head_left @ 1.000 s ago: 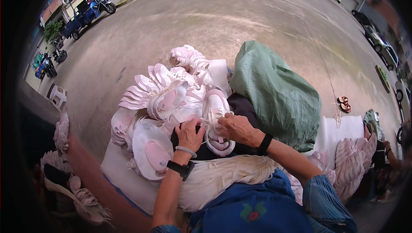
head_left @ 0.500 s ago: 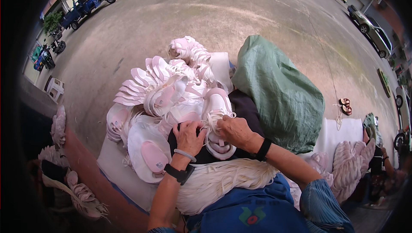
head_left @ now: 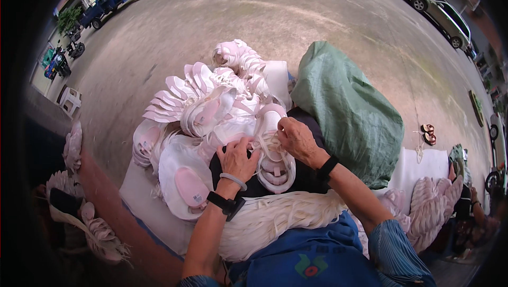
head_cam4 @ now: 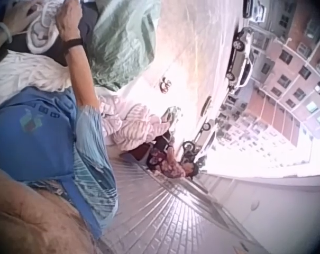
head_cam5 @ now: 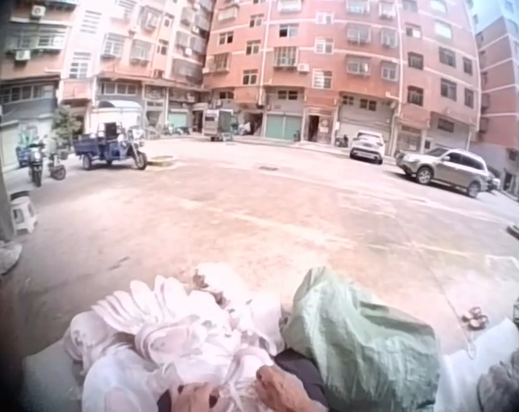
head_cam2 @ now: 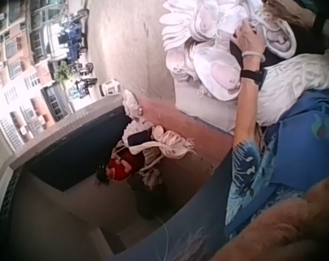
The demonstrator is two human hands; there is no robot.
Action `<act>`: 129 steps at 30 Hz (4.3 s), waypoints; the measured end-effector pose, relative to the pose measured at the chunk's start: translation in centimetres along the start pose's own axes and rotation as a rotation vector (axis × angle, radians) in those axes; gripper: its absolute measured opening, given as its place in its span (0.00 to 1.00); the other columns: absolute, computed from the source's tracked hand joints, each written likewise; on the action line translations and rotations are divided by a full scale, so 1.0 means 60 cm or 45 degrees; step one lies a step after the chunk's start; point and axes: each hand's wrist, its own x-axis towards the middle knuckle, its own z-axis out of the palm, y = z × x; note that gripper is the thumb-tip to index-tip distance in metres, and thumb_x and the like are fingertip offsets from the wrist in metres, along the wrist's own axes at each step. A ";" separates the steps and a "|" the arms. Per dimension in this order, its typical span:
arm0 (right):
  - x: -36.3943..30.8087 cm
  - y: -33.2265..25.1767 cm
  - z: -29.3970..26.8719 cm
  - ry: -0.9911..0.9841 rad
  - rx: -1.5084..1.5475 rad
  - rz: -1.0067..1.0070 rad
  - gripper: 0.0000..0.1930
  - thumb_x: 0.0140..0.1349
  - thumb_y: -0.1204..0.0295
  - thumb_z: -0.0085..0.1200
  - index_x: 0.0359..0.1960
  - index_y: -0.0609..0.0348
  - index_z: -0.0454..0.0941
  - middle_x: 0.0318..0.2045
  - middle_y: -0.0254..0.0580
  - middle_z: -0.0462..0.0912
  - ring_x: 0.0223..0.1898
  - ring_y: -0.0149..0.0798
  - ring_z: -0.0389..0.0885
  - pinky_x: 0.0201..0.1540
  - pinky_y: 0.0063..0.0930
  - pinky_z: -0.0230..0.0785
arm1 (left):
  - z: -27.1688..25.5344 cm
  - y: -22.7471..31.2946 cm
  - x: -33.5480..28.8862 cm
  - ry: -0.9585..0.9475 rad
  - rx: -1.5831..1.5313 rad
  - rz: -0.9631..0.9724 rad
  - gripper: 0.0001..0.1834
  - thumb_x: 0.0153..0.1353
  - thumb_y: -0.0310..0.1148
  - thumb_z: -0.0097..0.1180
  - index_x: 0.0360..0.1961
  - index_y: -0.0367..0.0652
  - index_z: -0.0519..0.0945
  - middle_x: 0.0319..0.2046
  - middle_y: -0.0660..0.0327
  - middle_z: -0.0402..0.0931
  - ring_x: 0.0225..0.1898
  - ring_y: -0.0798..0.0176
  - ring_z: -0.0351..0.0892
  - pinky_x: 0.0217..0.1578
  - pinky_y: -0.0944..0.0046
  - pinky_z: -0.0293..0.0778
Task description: Lacing a large quantity of athletic shoes while sitting in an outdoor work area.
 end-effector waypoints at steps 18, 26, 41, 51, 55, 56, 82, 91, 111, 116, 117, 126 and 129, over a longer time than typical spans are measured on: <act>-0.033 -0.037 0.010 -0.229 -0.338 -0.151 0.09 0.55 0.74 0.51 0.35 0.65 0.73 0.33 0.50 0.75 0.31 0.51 0.81 0.32 0.41 0.75 | 0.017 -0.016 0.010 0.100 -0.007 -0.037 0.11 0.57 0.44 0.56 0.36 0.52 0.81 0.30 0.62 0.80 0.41 0.55 0.77 0.51 0.51 0.56; 0.017 0.004 0.028 -0.105 -0.118 -0.027 0.09 0.54 0.70 0.53 0.30 0.65 0.75 0.29 0.51 0.78 0.32 0.52 0.80 0.36 0.43 0.71 | 0.015 -0.005 0.033 0.028 0.048 -0.165 0.12 0.61 0.44 0.52 0.38 0.53 0.82 0.33 0.60 0.82 0.43 0.55 0.77 0.53 0.52 0.56; -0.071 -0.042 0.013 -0.185 -0.202 -0.239 0.14 0.52 0.65 0.59 0.33 0.61 0.72 0.31 0.46 0.75 0.28 0.51 0.80 0.29 0.40 0.74 | -0.010 -0.003 0.018 0.056 -0.097 0.056 0.11 0.53 0.45 0.58 0.28 0.51 0.81 0.29 0.64 0.81 0.40 0.57 0.78 0.56 0.50 0.55; -0.076 -0.009 0.013 0.123 0.080 0.029 0.09 0.58 0.68 0.52 0.32 0.61 0.73 0.30 0.53 0.77 0.31 0.58 0.78 0.33 0.48 0.72 | 0.006 -0.007 0.005 0.044 0.049 0.066 0.14 0.55 0.49 0.58 0.30 0.51 0.84 0.31 0.59 0.82 0.41 0.55 0.79 0.51 0.53 0.57; -0.076 -0.017 0.003 0.174 0.185 0.097 0.10 0.56 0.67 0.50 0.29 0.63 0.74 0.30 0.54 0.78 0.31 0.58 0.78 0.36 0.47 0.71 | 0.008 -0.007 0.009 0.031 0.119 0.102 0.14 0.56 0.47 0.56 0.31 0.50 0.83 0.31 0.58 0.82 0.41 0.53 0.79 0.51 0.52 0.57; -0.073 -0.021 -0.001 0.091 0.190 0.129 0.10 0.56 0.67 0.50 0.28 0.63 0.74 0.29 0.54 0.78 0.31 0.58 0.78 0.36 0.47 0.71 | 0.006 -0.007 0.009 0.021 0.142 0.107 0.13 0.56 0.46 0.55 0.31 0.50 0.83 0.31 0.57 0.82 0.41 0.52 0.79 0.51 0.52 0.58; -0.089 -0.019 -0.009 0.119 0.149 0.174 0.12 0.58 0.65 0.53 0.37 0.61 0.74 0.31 0.53 0.80 0.33 0.56 0.80 0.36 0.46 0.72 | 0.021 -0.017 0.017 0.110 0.117 -0.068 0.08 0.55 0.31 0.51 0.37 0.48 0.77 0.30 0.57 0.80 0.40 0.52 0.78 0.50 0.51 0.58; -0.096 -0.023 0.013 -0.083 0.005 0.114 0.15 0.55 0.63 0.57 0.36 0.62 0.70 0.32 0.53 0.78 0.33 0.58 0.79 0.35 0.47 0.72 | 0.018 -0.003 0.035 0.129 0.111 -0.281 0.09 0.55 0.30 0.50 0.38 0.47 0.75 0.35 0.52 0.79 0.43 0.48 0.76 0.50 0.50 0.60; -0.093 -0.021 0.010 -0.040 0.136 0.157 0.13 0.53 0.66 0.56 0.32 0.62 0.70 0.29 0.54 0.77 0.32 0.57 0.79 0.36 0.45 0.72 | 0.013 0.017 0.028 -0.043 0.018 0.002 0.13 0.54 0.45 0.59 0.37 0.52 0.82 0.39 0.61 0.82 0.47 0.54 0.75 0.55 0.42 0.52; -0.105 -0.019 0.001 -0.059 0.120 0.073 0.16 0.51 0.66 0.58 0.37 0.63 0.69 0.33 0.54 0.77 0.34 0.57 0.79 0.37 0.45 0.73 | 0.016 0.004 0.033 -0.078 -0.091 0.034 0.10 0.56 0.41 0.57 0.38 0.55 0.82 0.39 0.61 0.81 0.48 0.54 0.75 0.56 0.43 0.52; -0.108 -0.019 -0.005 -0.063 0.121 0.082 0.16 0.51 0.66 0.58 0.37 0.63 0.69 0.33 0.54 0.77 0.34 0.57 0.79 0.37 0.45 0.73 | 0.015 0.002 0.033 -0.074 -0.089 0.058 0.11 0.56 0.41 0.57 0.39 0.54 0.82 0.39 0.61 0.81 0.47 0.54 0.75 0.55 0.44 0.52; -0.115 -0.005 -0.024 -0.058 0.090 0.096 0.12 0.55 0.67 0.54 0.38 0.59 0.72 0.34 0.50 0.77 0.34 0.54 0.79 0.37 0.44 0.73 | -0.006 0.040 0.008 0.131 -0.028 0.202 0.08 0.54 0.36 0.59 0.33 0.46 0.81 0.34 0.59 0.81 0.40 0.55 0.79 0.48 0.56 0.65; -0.113 -0.003 -0.019 -0.017 0.129 0.068 0.09 0.57 0.68 0.53 0.37 0.57 0.75 0.32 0.48 0.77 0.33 0.53 0.79 0.36 0.44 0.73 | 0.005 0.043 -0.011 -0.064 -0.155 0.169 0.09 0.56 0.36 0.58 0.33 0.42 0.80 0.32 0.55 0.81 0.36 0.52 0.80 0.42 0.56 0.71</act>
